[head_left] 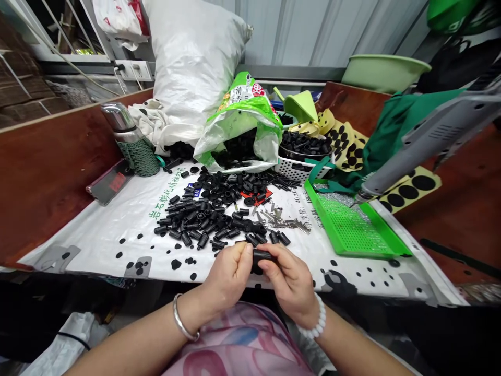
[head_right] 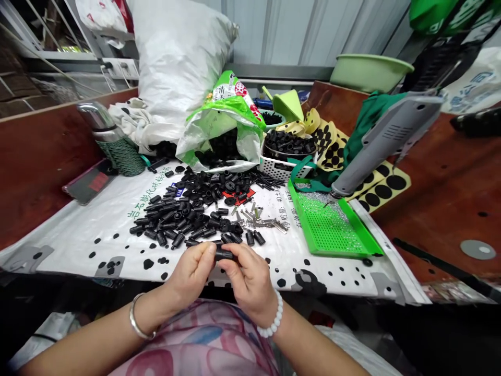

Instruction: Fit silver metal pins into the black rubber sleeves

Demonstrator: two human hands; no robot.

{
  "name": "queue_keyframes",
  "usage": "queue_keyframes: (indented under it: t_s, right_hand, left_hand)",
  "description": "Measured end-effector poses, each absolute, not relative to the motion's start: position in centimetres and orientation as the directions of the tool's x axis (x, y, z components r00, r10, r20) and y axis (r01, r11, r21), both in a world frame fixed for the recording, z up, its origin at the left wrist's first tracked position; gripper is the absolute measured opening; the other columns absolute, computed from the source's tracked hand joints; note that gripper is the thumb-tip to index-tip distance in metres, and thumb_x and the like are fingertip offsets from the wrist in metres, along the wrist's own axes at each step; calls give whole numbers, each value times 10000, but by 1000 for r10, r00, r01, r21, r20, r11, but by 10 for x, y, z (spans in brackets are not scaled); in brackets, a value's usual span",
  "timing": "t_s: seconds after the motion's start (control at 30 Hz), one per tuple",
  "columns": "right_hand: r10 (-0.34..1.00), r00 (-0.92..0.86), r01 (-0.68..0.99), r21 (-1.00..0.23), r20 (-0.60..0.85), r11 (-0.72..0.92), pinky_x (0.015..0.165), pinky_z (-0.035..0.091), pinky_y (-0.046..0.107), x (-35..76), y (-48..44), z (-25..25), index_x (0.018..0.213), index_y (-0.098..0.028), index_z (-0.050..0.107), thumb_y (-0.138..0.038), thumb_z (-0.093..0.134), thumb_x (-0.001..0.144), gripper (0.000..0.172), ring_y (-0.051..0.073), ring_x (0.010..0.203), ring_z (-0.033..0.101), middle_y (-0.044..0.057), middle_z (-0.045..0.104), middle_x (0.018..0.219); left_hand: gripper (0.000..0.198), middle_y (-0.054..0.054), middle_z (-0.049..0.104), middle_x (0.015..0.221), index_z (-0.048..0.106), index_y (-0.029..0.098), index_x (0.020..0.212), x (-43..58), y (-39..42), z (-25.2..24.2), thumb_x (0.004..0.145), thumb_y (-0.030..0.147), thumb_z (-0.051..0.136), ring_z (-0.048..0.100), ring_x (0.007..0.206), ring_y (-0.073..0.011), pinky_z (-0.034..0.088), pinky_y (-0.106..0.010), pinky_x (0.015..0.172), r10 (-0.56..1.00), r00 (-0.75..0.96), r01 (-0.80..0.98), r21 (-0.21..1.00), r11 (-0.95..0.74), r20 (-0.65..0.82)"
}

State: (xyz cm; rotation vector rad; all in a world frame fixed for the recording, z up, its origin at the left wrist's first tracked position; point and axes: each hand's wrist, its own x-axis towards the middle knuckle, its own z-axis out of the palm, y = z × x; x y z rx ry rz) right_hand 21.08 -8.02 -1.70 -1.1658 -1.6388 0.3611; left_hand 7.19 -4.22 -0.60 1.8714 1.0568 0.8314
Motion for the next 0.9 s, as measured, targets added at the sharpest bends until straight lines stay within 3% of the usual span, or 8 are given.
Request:
queue_keyframes:
  t_s: [0.2,0.33,0.53,0.63,0.7,0.83,0.9]
  right_hand:
    - [985,124,209,-974,120,92,355,355,192,205,-86,-24,781,-168,578,-391,453,864,269,79,375,402,-51,443,476]
    - [994,66,44,-995,-85,-88,306,271,163,207,-85,-21,590,-164,485,-504,455,834,419,43,338,338,-64,381,449]
    - [946,-42,-235,-917,-321,-322,271,219,154,206,-88,-22,579,-146,497,-587,390,825,516,19,266,219,-101,297,374]
    - [960,-50,-327,-904,-276,-276,306,266,157,205,-90,-23,631,-154,480,-549,415,834,448,19,301,242,-96,342,440]
    - [987,-17,-285,-945,-163,-161,361,315,168,206,-92,-24,687,-162,477,-489,461,837,360,31,355,317,-80,395,507]
    - [988,80,57,-990,133,129,495,394,221,211,-95,-23,853,-166,556,-379,483,851,225,89,509,446,-28,490,607]
    - [964,120,204,-956,238,210,543,407,236,212,-95,-21,834,-168,576,-365,481,851,219,112,579,475,1,531,656]
  left_hand:
    - [290,23,412,538,363,198,615,70,-43,-18,889,215,268,359,496,-117,264,-266,507,760,532,551,528,-646,375]
    - [304,8,460,533,393,195,612,68,-37,-18,888,189,266,393,481,-122,278,-264,495,653,618,532,378,-758,438]
    - [306,1,469,524,422,184,619,68,-32,-11,891,190,282,406,475,-124,265,-267,492,517,707,474,219,-853,482]
    - [301,8,458,530,423,184,622,68,-32,-9,891,202,291,393,479,-120,251,-263,494,539,723,486,237,-841,432]
    - [305,17,441,535,412,186,621,68,-32,-6,896,208,282,379,483,-114,251,-257,497,599,708,495,343,-798,373]
    - [330,36,391,534,350,192,603,71,-34,-3,913,247,250,361,488,-102,268,-236,493,716,665,473,621,-625,213]
    - [328,38,379,532,330,196,600,73,-34,-4,912,255,245,353,488,-103,266,-237,494,729,657,471,649,-597,194]
